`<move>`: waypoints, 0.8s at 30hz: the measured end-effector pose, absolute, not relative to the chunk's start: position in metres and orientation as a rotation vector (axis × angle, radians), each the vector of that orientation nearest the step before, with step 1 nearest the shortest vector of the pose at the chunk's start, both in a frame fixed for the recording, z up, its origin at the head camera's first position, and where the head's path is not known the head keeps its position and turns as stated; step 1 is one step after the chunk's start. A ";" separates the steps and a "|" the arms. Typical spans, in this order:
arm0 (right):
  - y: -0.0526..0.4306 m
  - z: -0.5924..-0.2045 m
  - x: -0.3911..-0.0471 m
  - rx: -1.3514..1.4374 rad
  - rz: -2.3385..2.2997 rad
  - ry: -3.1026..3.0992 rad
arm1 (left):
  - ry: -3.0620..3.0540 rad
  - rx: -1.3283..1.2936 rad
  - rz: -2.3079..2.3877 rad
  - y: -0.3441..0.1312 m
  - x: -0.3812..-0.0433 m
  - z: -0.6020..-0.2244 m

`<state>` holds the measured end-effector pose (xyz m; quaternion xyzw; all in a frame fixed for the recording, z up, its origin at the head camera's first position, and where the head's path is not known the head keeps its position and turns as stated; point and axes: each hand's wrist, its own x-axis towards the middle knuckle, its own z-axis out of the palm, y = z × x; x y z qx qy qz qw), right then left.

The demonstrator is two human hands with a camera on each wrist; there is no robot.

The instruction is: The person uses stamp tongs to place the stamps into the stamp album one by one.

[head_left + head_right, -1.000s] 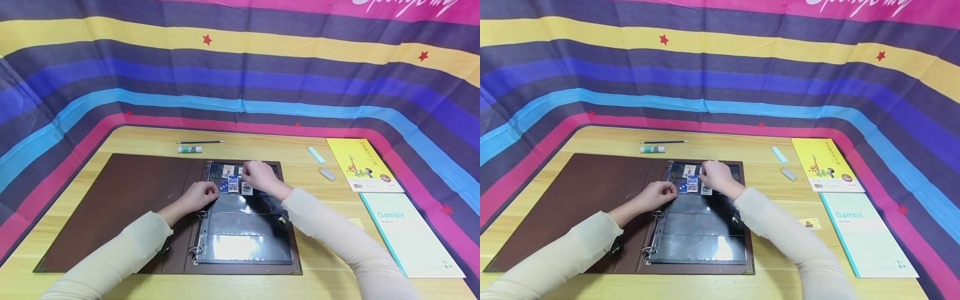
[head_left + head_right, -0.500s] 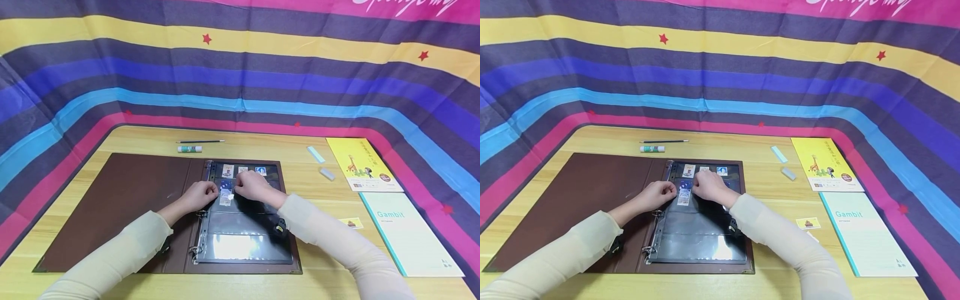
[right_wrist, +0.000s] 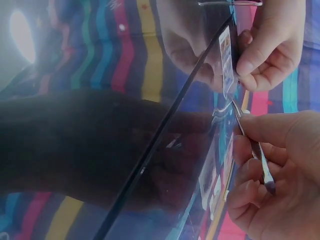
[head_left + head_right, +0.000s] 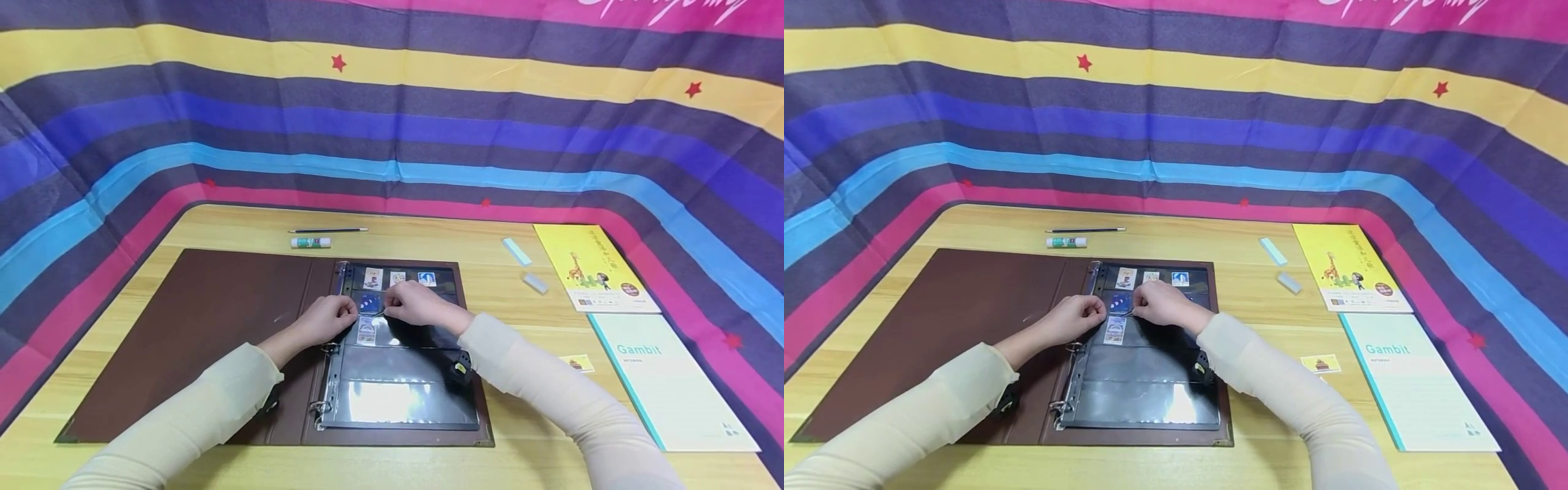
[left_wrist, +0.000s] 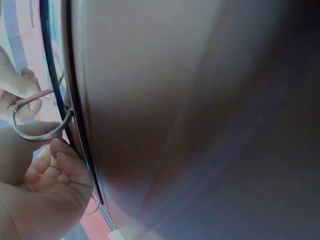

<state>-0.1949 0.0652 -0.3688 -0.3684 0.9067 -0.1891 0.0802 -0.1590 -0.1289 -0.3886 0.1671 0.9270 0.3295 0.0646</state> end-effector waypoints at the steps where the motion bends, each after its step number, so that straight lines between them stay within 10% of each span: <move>1: 0.066 -0.369 -0.195 -1.102 -0.568 2.702 | 2.794 0.503 0.995 -0.129 -0.159 -0.388; 10: 0.095 -0.349 -0.191 -1.063 -0.573 2.841 | 2.785 0.536 0.986 -0.128 -0.161 -0.391; 24: 0.266 -0.338 -0.139 -0.896 -0.669 2.909 | 2.782 0.532 0.999 -0.131 -0.161 -0.392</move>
